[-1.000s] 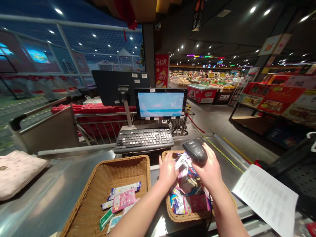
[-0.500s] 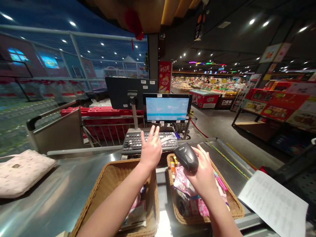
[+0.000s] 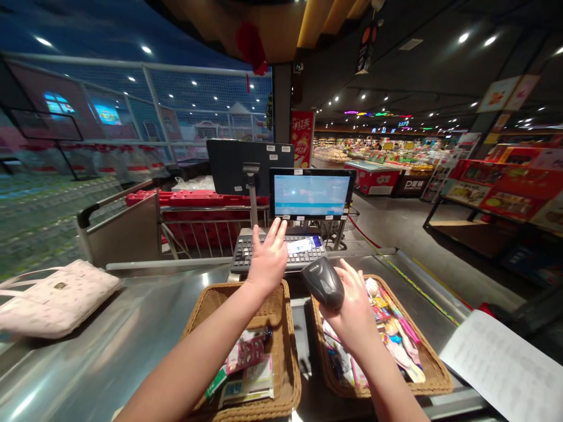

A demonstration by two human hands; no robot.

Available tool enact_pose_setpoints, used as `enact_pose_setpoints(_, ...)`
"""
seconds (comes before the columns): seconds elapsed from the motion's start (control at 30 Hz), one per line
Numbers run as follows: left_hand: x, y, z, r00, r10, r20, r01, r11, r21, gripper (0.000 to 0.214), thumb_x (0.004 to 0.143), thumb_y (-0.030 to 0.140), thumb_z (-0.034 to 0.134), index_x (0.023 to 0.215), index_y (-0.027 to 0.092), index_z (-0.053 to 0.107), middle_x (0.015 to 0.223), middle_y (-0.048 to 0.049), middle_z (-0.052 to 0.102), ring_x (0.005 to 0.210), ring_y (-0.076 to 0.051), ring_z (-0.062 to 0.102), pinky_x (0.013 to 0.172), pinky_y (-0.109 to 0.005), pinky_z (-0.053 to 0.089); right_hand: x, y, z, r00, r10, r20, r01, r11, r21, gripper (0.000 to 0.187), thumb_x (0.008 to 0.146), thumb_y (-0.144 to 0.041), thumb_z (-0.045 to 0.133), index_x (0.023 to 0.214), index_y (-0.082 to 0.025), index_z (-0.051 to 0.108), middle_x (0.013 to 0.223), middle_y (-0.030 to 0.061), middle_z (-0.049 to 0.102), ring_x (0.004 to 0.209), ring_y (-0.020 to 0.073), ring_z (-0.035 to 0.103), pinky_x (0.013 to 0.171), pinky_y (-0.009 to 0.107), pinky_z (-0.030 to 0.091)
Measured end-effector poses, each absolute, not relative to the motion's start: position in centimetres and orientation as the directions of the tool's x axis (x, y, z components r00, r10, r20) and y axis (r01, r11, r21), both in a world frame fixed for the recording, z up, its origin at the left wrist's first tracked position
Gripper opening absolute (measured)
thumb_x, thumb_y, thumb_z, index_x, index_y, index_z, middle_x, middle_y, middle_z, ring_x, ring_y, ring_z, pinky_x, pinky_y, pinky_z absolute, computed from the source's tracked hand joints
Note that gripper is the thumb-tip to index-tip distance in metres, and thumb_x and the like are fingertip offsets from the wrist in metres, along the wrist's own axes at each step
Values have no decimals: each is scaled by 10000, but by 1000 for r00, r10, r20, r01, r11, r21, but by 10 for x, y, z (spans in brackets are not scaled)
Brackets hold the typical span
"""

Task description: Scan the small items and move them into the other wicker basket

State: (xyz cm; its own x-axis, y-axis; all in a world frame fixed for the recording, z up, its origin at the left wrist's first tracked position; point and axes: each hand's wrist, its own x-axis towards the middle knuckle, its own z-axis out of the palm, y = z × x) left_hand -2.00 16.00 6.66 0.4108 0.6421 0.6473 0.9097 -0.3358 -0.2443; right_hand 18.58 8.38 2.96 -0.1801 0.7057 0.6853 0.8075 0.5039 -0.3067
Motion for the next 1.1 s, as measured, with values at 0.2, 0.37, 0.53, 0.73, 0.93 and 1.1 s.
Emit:
enact_pose_setpoints(0.2,-27,161,67,425,602,676,904,-308,-295,191,839,84,528,821,149,707,1550,-156,385,1488,-328,261,1169,-651,-115,179,81,30,-178,699,693,798,514,-315,458,740,-154,564,1196,-194,574,1230,143,602,1357,406,423,1085,731,290)
enact_pose_setpoints(0.37,-34,159,65,437,598,672,900,-297,-320,189,832,81,534,839,146,711,1543,-152,398,1486,-326,269,1169,-645,-124,177,82,27,-173,693,700,804,510,-306,463,735,-164,580,1198,-184,572,1305,152,576,1382,416,389,1086,732,291)
enact_pose_setpoints(0.53,-41,158,59,446,616,650,895,-304,-326,201,836,78,522,841,145,711,1546,-153,394,1485,-328,270,1166,-653,-123,177,88,22,-154,694,704,814,493,-308,444,734,-176,594,1178,-178,581,1331,159,568,1391,422,383,1097,722,289)
enact_pose_setpoints(0.73,-50,152,47,415,657,629,910,-312,-274,230,830,63,514,862,151,724,1536,-152,407,1475,-333,295,1174,-668,-77,174,92,19,-131,698,704,807,488,-333,485,736,-181,589,1220,-193,559,1355,148,562,1397,424,379,1093,719,298)
enact_pose_setpoints(0.93,-64,145,34,367,700,612,929,-305,-207,220,820,66,525,854,161,720,1526,-149,426,1475,-330,296,1175,-685,-40,169,95,16,-143,692,708,795,506,-334,436,726,-186,582,1162,-180,580,1313,160,580,1388,420,391,1099,702,306)
enact_pose_setpoints(1.1,-74,141,29,342,729,594,940,-270,-209,194,832,85,528,855,149,709,1534,-155,414,1470,-334,308,1174,-703,14,163,96,15,-158,706,690,782,517,-350,414,727,-195,585,1141,-191,590,1312,155,584,1399,417,377,1101,717,288)
